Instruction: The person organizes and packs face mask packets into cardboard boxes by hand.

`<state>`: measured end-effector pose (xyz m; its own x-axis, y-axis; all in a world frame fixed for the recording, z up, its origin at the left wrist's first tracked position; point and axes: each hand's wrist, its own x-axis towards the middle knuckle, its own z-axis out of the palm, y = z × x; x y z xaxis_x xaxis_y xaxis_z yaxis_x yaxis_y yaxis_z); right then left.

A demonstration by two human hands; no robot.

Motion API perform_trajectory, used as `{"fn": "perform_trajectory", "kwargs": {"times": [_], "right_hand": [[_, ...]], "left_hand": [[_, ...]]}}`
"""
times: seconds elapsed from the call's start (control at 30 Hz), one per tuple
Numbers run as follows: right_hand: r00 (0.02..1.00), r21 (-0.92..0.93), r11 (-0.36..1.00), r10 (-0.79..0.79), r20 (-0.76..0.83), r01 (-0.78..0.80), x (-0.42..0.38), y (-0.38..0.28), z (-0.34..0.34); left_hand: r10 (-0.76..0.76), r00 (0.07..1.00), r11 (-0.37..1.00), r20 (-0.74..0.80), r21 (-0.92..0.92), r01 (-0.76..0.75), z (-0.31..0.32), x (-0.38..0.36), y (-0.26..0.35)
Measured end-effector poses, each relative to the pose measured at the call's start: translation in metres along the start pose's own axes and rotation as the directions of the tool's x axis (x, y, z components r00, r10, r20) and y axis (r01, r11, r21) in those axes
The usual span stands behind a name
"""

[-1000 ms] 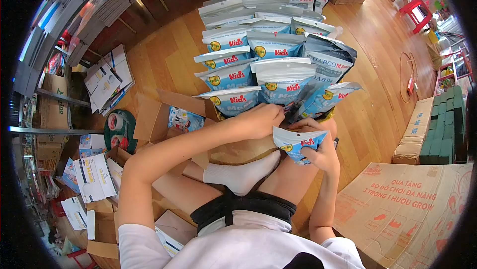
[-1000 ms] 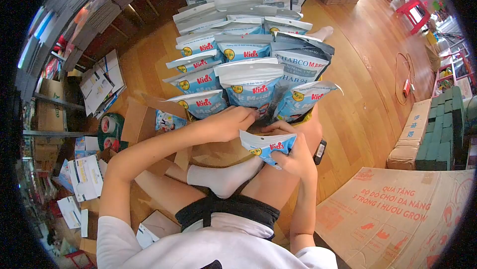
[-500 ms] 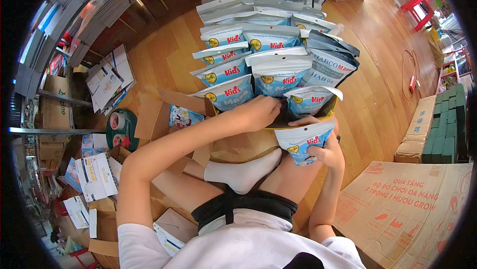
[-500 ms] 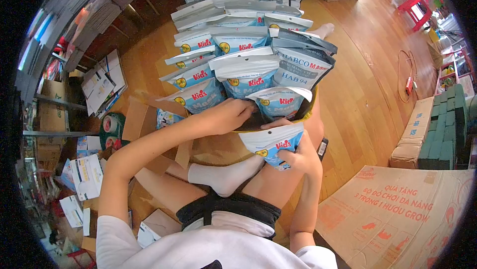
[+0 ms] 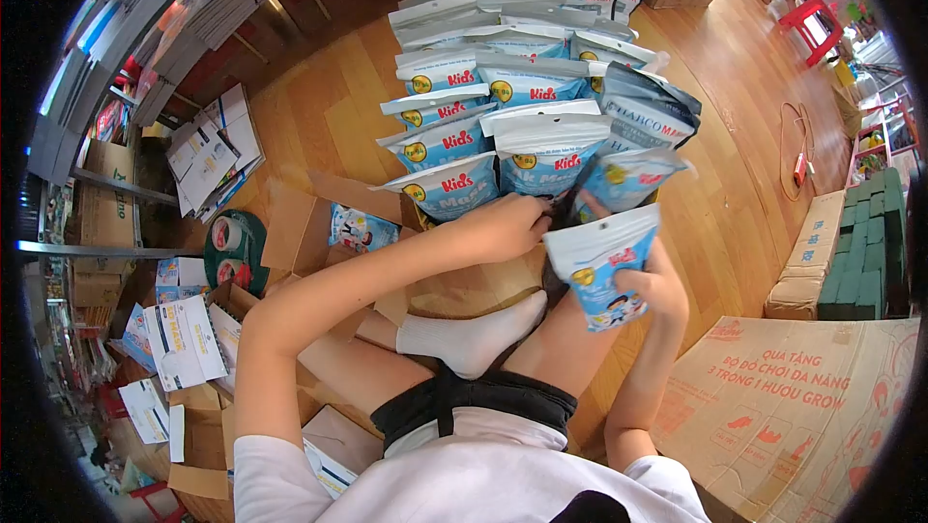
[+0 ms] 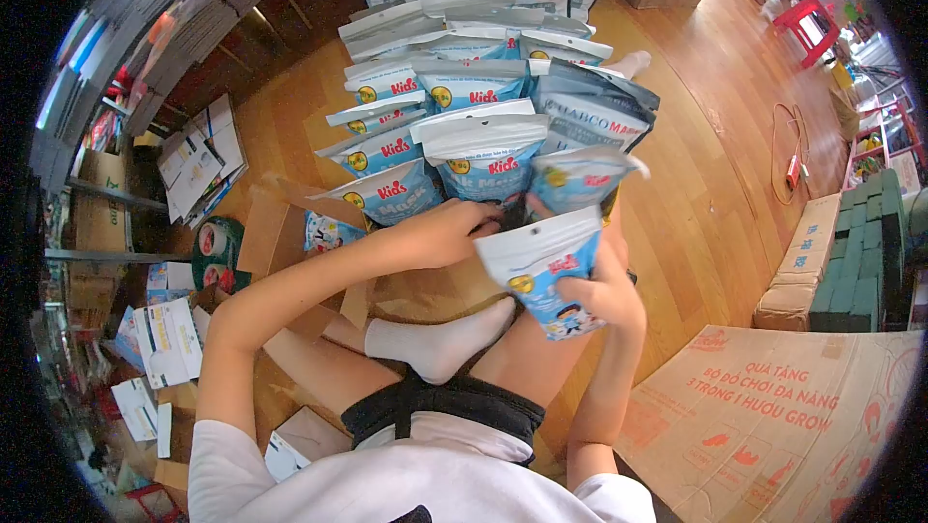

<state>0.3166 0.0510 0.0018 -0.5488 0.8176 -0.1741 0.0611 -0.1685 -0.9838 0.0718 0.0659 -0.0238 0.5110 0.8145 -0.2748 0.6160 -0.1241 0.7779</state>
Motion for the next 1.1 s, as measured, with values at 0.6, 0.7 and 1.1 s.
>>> {"fn": "perform_trajectory", "kwargs": {"times": [0.6,0.7,1.1], "right_hand": [[0.772,0.323,0.744,-0.633,0.06,0.585,-0.003,-0.031,-0.02],[0.616,0.316,0.57,-0.786,-0.06,0.758,0.016,-0.044,0.003],[0.758,0.155,0.743,-0.627,-0.179,0.651,0.042,-0.015,-0.012]], "left_hand": [[0.019,1.0,1.0,-0.012,-0.011,-0.019,0.006,0.007,-0.013],[0.059,0.998,0.996,0.02,-0.063,-0.058,0.002,0.004,-0.007],[-0.064,0.997,0.993,0.048,-0.095,0.069,-0.023,-0.02,0.006]]}}
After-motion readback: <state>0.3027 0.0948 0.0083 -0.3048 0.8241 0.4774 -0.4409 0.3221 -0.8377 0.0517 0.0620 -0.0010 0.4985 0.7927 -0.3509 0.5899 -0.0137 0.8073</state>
